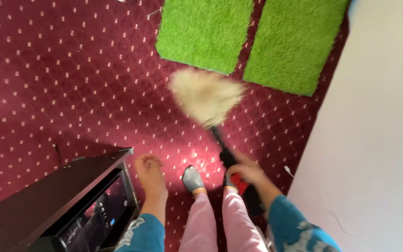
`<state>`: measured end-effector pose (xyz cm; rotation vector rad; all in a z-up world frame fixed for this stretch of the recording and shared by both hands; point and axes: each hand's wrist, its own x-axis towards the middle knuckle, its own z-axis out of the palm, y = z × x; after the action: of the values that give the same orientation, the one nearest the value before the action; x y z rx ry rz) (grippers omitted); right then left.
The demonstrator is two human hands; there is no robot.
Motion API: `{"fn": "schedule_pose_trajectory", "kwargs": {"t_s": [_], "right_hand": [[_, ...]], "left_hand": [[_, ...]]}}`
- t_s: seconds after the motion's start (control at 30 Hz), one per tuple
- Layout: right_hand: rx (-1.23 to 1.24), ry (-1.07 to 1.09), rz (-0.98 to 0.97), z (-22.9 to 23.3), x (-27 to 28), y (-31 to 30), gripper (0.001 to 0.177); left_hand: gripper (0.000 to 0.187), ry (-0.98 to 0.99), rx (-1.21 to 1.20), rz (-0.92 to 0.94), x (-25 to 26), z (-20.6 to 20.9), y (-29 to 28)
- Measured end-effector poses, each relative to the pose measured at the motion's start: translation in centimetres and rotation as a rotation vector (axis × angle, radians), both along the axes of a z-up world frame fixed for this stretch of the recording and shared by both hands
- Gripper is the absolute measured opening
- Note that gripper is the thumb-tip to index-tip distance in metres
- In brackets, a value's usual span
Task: Clean the floor with a broom and organize items on a computer desk.
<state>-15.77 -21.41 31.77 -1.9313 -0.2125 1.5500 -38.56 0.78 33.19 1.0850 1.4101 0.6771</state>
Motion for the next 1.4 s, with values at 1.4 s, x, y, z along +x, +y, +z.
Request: {"fn": "schedule_pose_trajectory", "kwargs": {"t_s": [1.4], "right_hand": [[0.044, 0.721, -0.356, 9.4, -14.9, 26.5, 0.074]], "left_hand": [[0.019, -0.070, 0.018, 0.495, -2.2, 9.7, 13.9]]}}
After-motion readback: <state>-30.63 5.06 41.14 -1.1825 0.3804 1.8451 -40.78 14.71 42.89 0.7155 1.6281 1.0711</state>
